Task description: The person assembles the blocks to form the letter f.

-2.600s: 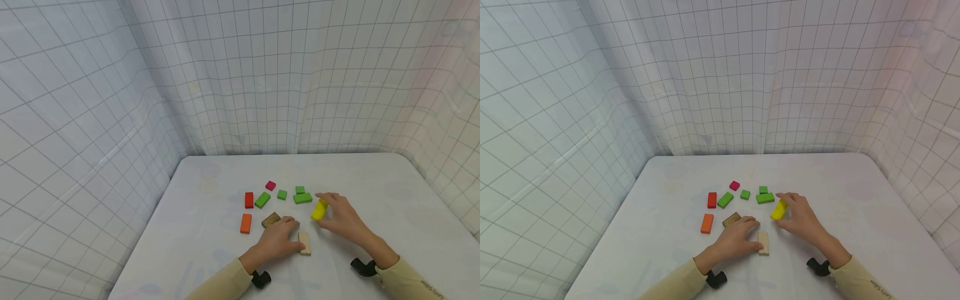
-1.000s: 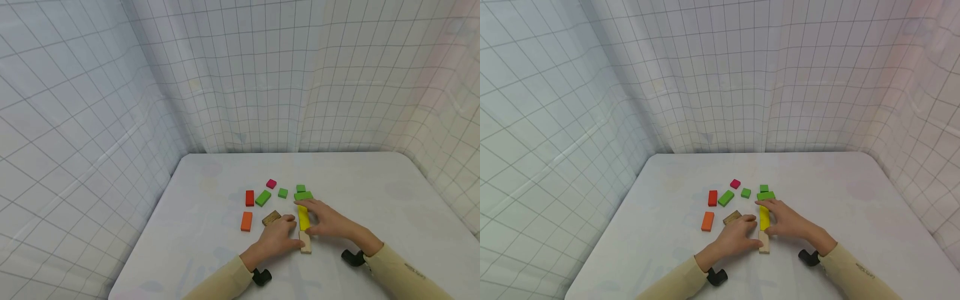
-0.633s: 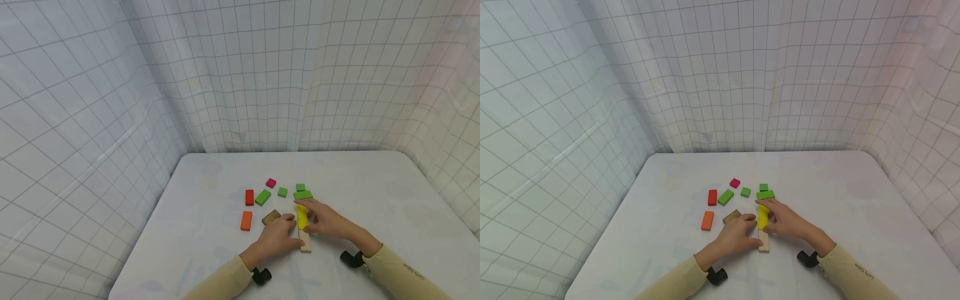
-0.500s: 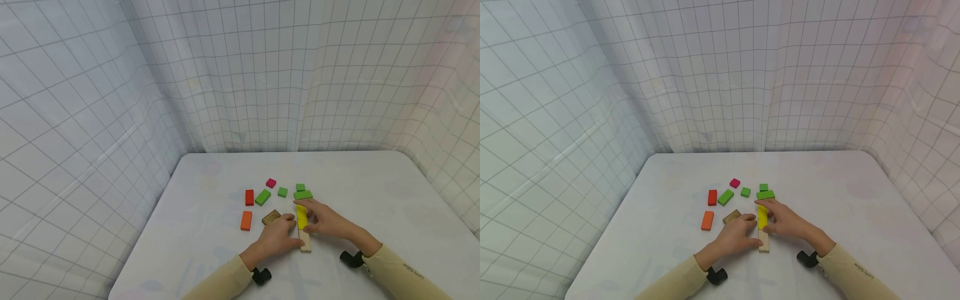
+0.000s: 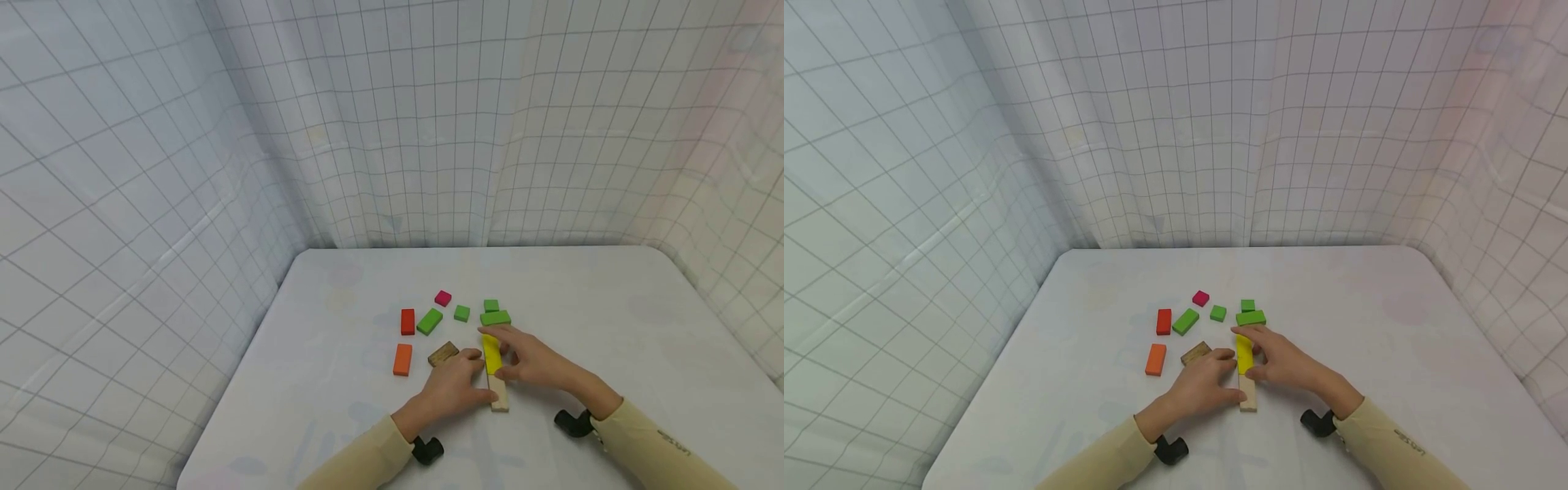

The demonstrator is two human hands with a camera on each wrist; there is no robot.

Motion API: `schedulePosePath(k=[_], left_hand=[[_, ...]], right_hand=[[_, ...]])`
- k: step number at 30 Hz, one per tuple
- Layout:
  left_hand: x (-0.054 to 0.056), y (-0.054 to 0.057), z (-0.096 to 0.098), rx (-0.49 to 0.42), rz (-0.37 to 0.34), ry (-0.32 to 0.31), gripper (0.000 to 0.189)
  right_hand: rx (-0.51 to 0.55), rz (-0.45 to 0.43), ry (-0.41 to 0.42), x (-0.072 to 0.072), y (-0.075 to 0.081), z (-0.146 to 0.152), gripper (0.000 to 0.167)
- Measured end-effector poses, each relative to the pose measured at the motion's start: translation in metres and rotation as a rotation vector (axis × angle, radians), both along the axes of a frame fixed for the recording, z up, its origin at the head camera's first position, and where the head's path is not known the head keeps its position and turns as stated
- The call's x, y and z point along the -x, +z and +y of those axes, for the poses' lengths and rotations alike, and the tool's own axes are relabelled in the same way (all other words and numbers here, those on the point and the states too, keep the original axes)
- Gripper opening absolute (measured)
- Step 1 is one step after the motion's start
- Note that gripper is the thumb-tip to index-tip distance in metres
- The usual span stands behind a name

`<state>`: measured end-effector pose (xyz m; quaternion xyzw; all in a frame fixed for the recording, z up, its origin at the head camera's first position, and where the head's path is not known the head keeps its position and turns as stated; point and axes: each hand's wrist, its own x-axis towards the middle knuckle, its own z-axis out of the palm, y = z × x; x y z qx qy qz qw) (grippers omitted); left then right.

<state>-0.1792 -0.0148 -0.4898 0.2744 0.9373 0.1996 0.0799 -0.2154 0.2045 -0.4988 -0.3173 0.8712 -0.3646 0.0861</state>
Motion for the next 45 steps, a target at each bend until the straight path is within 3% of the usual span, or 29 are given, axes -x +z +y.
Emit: schedulePosePath(k=[6, 13, 25, 31, 38, 45], left_hand=[[0.000, 0.000, 0.001, 0.007, -0.005, 0.002, 0.065], [0.001, -0.001, 0.001, 0.019, -0.003, 0.009, 0.065], [0.001, -0.003, -0.001, 0.029, -0.022, -0.001, 0.065], [0.003, 0.012, -0.008, 0.014, -0.029, 0.004, 0.061], [0.018, 0.038, -0.029, -0.075, -0.006, -0.022, 0.055], [0.042, 0.042, -0.055, -0.102, -0.052, -0.064, 0.048]], right_hand=[[-0.021, 0.039, -0.030, -0.005, 0.003, 0.002, 0.081], [-0.155, 0.161, -0.052, -0.016, 0.003, 0.007, 0.079], [-0.277, 0.198, -0.043, -0.034, 0.001, 0.009, 0.086], [-0.317, 0.219, -0.044, -0.039, 0.004, 0.009, 0.085], [-0.343, 0.248, -0.035, -0.040, 0.007, 0.007, 0.083], [-0.346, 0.245, -0.032, -0.040, 0.006, 0.007, 0.082]])
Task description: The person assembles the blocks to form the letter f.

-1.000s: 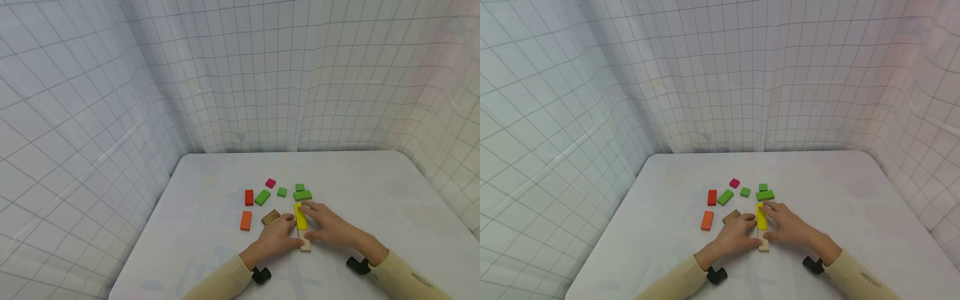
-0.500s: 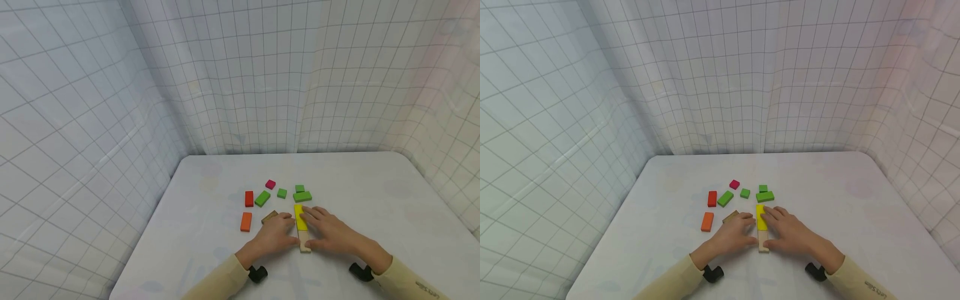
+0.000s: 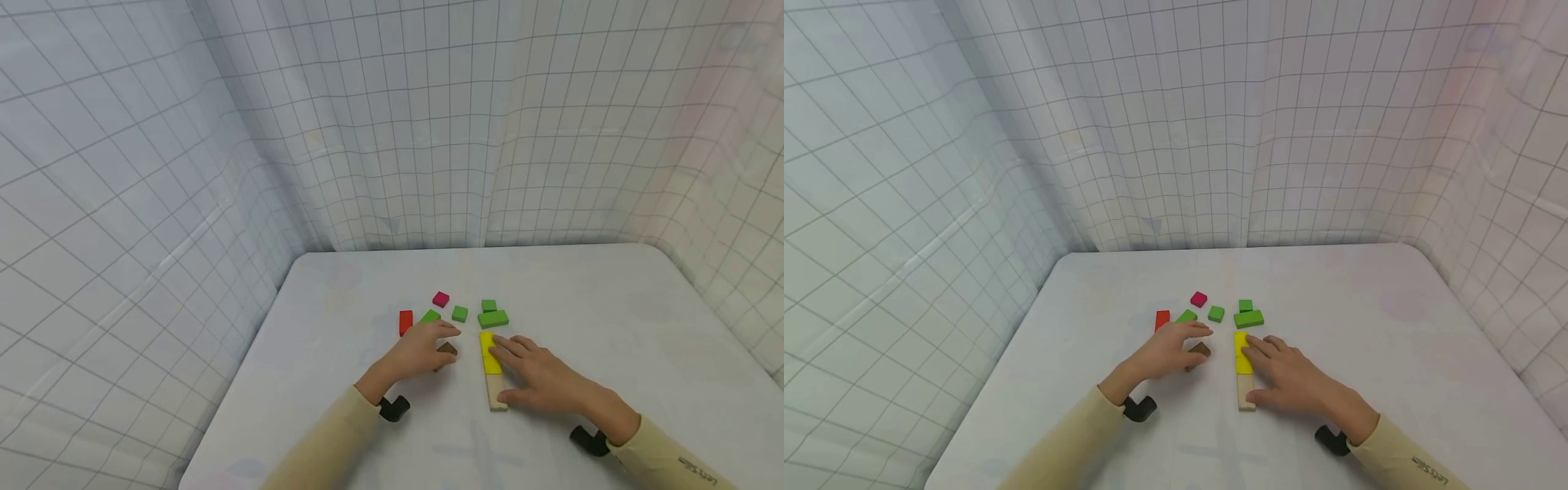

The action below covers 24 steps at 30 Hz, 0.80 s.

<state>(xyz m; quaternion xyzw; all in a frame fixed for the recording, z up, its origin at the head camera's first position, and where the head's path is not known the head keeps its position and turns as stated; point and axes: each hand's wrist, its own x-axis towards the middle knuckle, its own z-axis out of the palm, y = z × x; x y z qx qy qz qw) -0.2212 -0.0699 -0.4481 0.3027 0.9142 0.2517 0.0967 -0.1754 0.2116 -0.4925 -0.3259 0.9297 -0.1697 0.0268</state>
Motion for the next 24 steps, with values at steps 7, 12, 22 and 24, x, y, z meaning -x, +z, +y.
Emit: schedulePosePath(k=[7, 12, 22, 24], left_hand=[[0.018, -0.013, -0.015, 0.087, -0.035, -0.091, 0.047], [0.023, -0.018, -0.020, 0.109, -0.036, -0.186, 0.049], [0.031, -0.020, -0.022, 0.109, -0.102, -0.236, 0.051], [0.033, -0.021, -0.023, 0.106, -0.111, -0.247, 0.053]], right_hand=[[0.016, -0.012, -0.001, 0.000, -0.002, 0.001, 0.084], [0.006, -0.011, -0.007, 0.000, -0.001, 0.000, 0.084], [0.016, -0.022, -0.022, 0.000, -0.004, 0.001, 0.086], [0.015, -0.017, -0.021, 0.000, -0.004, 0.001, 0.086]])
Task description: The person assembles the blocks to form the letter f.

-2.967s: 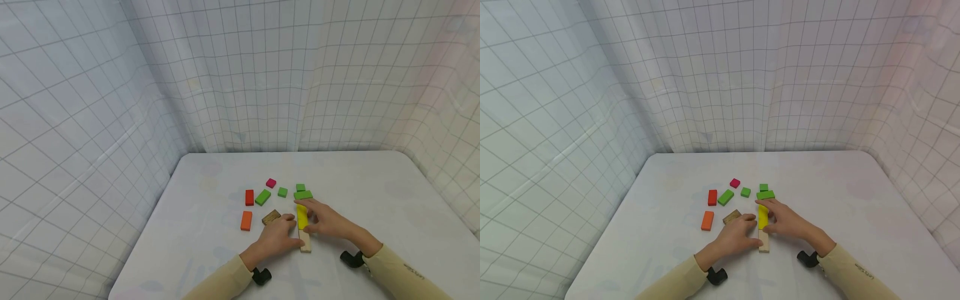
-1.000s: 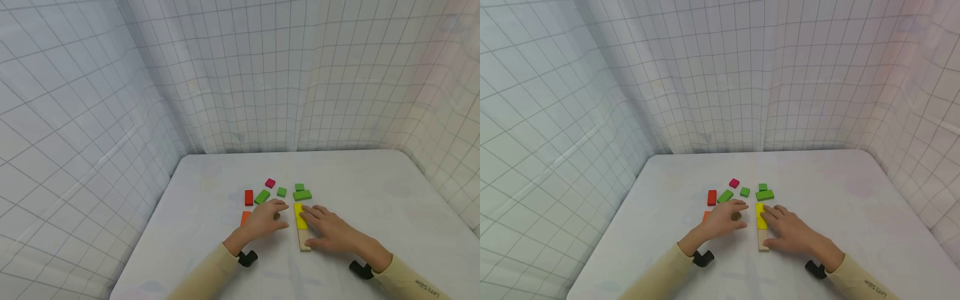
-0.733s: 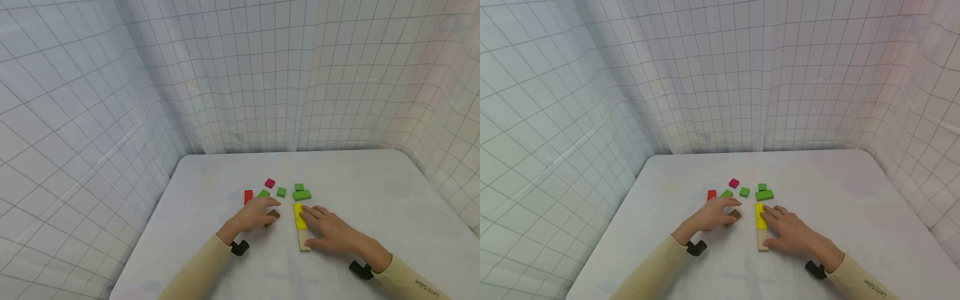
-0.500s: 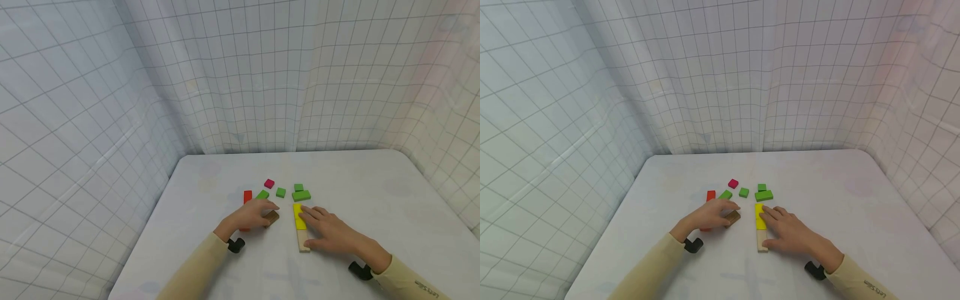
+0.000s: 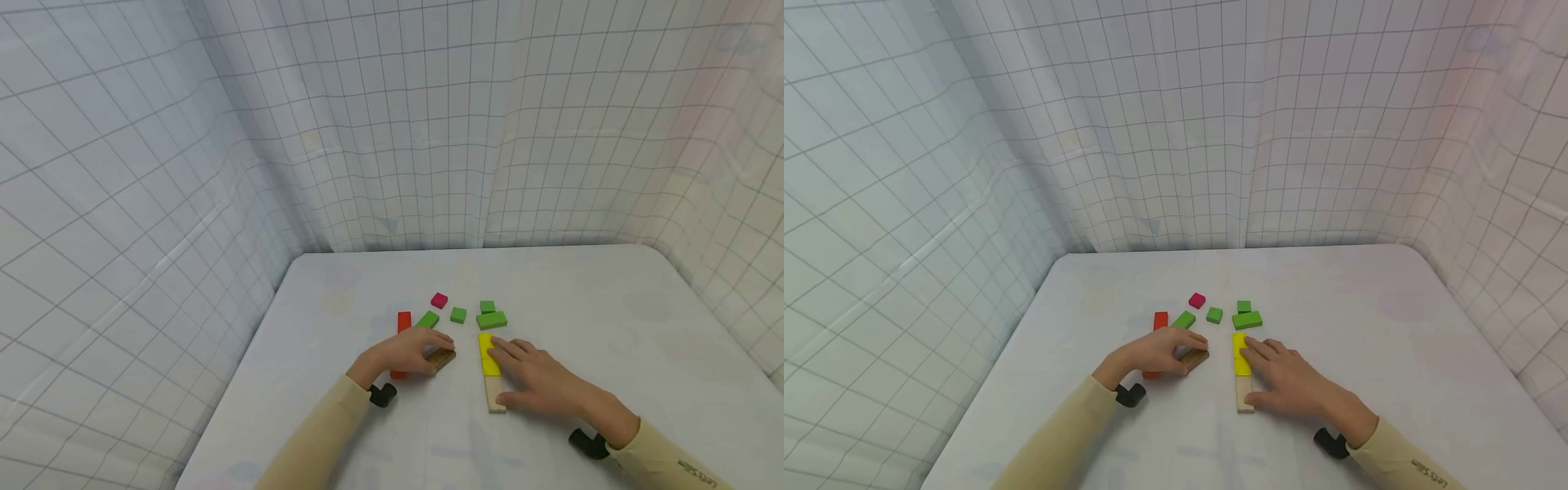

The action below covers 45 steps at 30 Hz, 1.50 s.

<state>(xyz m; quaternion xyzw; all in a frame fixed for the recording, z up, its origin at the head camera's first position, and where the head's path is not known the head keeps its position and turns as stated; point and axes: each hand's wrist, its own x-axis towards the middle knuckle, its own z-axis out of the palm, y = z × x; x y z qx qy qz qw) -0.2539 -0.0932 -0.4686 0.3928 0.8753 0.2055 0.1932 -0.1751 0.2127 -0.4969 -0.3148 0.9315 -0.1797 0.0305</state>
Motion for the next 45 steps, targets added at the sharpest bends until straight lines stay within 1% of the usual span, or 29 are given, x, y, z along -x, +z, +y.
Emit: schedulePosePath(k=[5, 9, 13, 18, 22, 31, 41, 45], left_hand=[[0.003, 0.000, -0.002, -0.015, -0.026, -0.002, 0.057], [0.004, -0.003, -0.004, -0.035, -0.030, 0.018, 0.055], [0.005, -0.007, -0.006, -0.058, -0.024, 0.033, 0.054], [0.006, -0.011, -0.006, -0.072, -0.004, 0.036, 0.055], [0.006, -0.011, -0.005, -0.059, 0.006, 0.047, 0.056], [0.005, -0.007, 0.004, -0.015, 0.040, 0.064, 0.055], [0.012, -0.013, 0.011, -0.036, 0.030, 0.154, 0.053], [0.014, -0.012, 0.016, -0.045, 0.040, 0.205, 0.052]], right_hand=[[-0.005, 0.006, 0.000, 0.000, 0.000, 0.001, 0.085], [-0.014, -0.006, -0.004, 0.001, -0.002, 0.001, 0.086], [-0.017, -0.030, -0.012, 0.000, -0.003, 0.001, 0.086], [-0.021, -0.036, -0.019, -0.001, -0.003, 0.001, 0.086], [-0.021, -0.031, -0.016, -0.001, -0.002, 0.001, 0.085], [-0.022, -0.016, -0.010, 0.000, -0.001, 0.001, 0.085], [-0.018, -0.026, 0.005, 0.000, 0.000, 0.000, 0.086], [-0.027, -0.030, -0.001, 0.001, 0.000, -0.001, 0.086]])
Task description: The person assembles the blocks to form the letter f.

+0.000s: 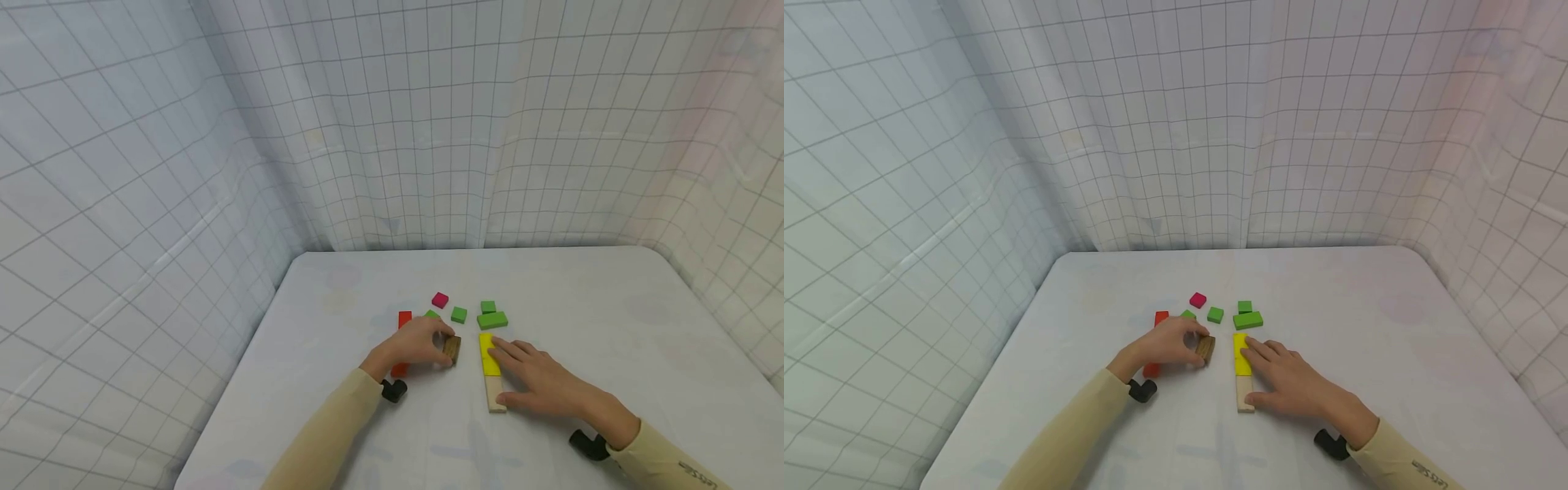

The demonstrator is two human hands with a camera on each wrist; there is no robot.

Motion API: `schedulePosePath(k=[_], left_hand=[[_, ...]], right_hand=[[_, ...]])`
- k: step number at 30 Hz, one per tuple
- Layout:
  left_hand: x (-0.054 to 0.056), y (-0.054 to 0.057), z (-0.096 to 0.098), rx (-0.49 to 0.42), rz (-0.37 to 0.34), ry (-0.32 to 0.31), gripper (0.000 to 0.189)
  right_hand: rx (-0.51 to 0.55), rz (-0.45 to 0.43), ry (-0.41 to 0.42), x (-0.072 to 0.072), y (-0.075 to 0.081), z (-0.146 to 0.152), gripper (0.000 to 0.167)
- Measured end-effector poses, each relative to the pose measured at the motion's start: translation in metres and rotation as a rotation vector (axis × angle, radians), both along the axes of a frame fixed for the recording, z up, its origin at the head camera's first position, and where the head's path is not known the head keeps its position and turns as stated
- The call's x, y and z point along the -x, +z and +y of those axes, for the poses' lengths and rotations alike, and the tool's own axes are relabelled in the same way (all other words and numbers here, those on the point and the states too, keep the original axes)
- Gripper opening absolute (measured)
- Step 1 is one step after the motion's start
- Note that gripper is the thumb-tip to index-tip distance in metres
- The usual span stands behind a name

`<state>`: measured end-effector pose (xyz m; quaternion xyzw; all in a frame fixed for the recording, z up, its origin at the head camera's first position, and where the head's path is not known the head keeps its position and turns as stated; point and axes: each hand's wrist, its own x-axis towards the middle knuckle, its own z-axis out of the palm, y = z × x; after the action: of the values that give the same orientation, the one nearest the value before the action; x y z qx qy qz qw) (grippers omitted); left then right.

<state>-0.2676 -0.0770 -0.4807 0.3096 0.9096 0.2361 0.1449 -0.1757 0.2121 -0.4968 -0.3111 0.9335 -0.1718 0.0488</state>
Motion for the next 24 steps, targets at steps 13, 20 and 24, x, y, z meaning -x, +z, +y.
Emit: schedulePosePath(k=[13, 20, 24], left_hand=[[0.008, 0.002, 0.024, -0.013, 0.034, 0.158, 0.053], [0.014, -0.001, 0.038, -0.023, 0.053, 0.178, 0.052], [0.016, 0.000, 0.045, -0.043, 0.050, 0.194, 0.053]], right_hand=[[0.000, 0.007, -0.003, 0.001, -0.003, 0.001, 0.086], [0.022, 0.019, 0.016, 0.001, -0.004, 0.001, 0.086], [0.019, 0.017, 0.018, 0.001, -0.003, 0.002, 0.086]])
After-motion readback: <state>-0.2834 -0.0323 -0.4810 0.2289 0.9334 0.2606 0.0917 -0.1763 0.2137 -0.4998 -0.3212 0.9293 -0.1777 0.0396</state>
